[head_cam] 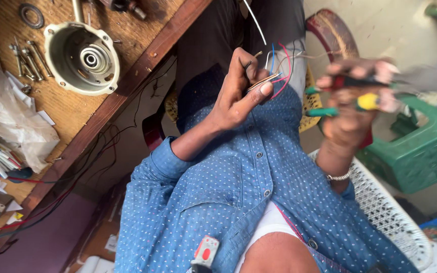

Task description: The person strips insulation from several colored wires using pliers, twists the exposed ends together, and then inserts a motor rotor into a stator housing. The person holds the assembled motor parts to check alignment.

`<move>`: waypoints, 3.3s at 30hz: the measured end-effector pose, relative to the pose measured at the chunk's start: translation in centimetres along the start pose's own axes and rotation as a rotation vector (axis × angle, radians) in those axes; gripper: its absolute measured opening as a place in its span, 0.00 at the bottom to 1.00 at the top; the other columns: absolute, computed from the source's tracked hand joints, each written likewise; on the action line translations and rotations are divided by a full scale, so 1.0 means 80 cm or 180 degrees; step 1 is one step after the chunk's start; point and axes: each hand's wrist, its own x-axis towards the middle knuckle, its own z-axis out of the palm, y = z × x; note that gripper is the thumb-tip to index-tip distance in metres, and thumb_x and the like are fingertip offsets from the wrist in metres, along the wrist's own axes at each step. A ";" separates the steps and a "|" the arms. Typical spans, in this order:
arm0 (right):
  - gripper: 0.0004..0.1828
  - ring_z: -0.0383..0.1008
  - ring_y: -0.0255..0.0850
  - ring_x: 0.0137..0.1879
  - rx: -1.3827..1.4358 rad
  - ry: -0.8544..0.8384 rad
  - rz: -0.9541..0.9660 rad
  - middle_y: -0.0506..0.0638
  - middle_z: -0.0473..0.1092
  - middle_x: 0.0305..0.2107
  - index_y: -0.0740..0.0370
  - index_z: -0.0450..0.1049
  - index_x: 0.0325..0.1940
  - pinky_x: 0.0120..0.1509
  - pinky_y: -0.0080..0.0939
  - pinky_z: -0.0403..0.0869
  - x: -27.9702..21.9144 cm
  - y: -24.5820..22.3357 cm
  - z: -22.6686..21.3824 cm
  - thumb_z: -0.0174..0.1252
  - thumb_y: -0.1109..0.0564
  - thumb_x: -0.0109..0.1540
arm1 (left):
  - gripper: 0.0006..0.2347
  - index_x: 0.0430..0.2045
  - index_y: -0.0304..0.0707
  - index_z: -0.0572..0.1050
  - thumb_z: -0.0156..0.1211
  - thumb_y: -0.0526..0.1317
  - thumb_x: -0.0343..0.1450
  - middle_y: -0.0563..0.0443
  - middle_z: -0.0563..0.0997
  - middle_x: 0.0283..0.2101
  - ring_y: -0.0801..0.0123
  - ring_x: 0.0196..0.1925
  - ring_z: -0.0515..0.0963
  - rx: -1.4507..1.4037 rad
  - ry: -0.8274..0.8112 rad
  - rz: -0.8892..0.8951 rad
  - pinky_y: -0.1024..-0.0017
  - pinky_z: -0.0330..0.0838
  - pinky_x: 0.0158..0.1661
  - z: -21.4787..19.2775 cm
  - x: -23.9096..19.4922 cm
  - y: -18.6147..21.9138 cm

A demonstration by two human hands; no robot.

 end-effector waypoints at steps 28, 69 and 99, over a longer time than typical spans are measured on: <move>0.17 0.70 0.36 0.44 0.0244 -0.0315 0.1187 0.53 0.68 0.41 0.59 0.60 0.50 0.47 0.37 0.74 -0.008 0.031 0.064 0.60 0.64 0.64 | 0.08 0.36 0.29 0.76 0.64 0.38 0.74 0.50 0.76 0.43 0.76 0.36 0.74 -0.0344 0.1073 0.0053 0.77 0.71 0.37 0.002 0.003 -0.006; 0.21 0.74 0.39 0.54 -0.2052 -0.1426 0.1076 0.52 0.73 0.46 0.64 0.69 0.60 0.59 0.40 0.72 -0.008 0.045 0.002 0.63 0.60 0.64 | 0.06 0.39 0.37 0.79 0.69 0.36 0.72 0.49 0.82 0.33 0.63 0.32 0.84 0.3584 0.0239 0.1253 0.70 0.76 0.32 0.032 0.048 0.030; 0.33 0.69 0.41 0.59 -0.1804 -0.1080 0.0178 0.54 0.65 0.53 0.66 0.55 0.72 0.64 0.41 0.71 -0.002 -0.015 0.106 0.57 0.66 0.64 | 0.12 0.19 0.32 0.65 0.57 0.36 0.73 0.45 0.72 0.24 0.67 0.22 0.72 0.1741 0.0611 0.1931 0.71 0.65 0.25 0.028 0.061 0.002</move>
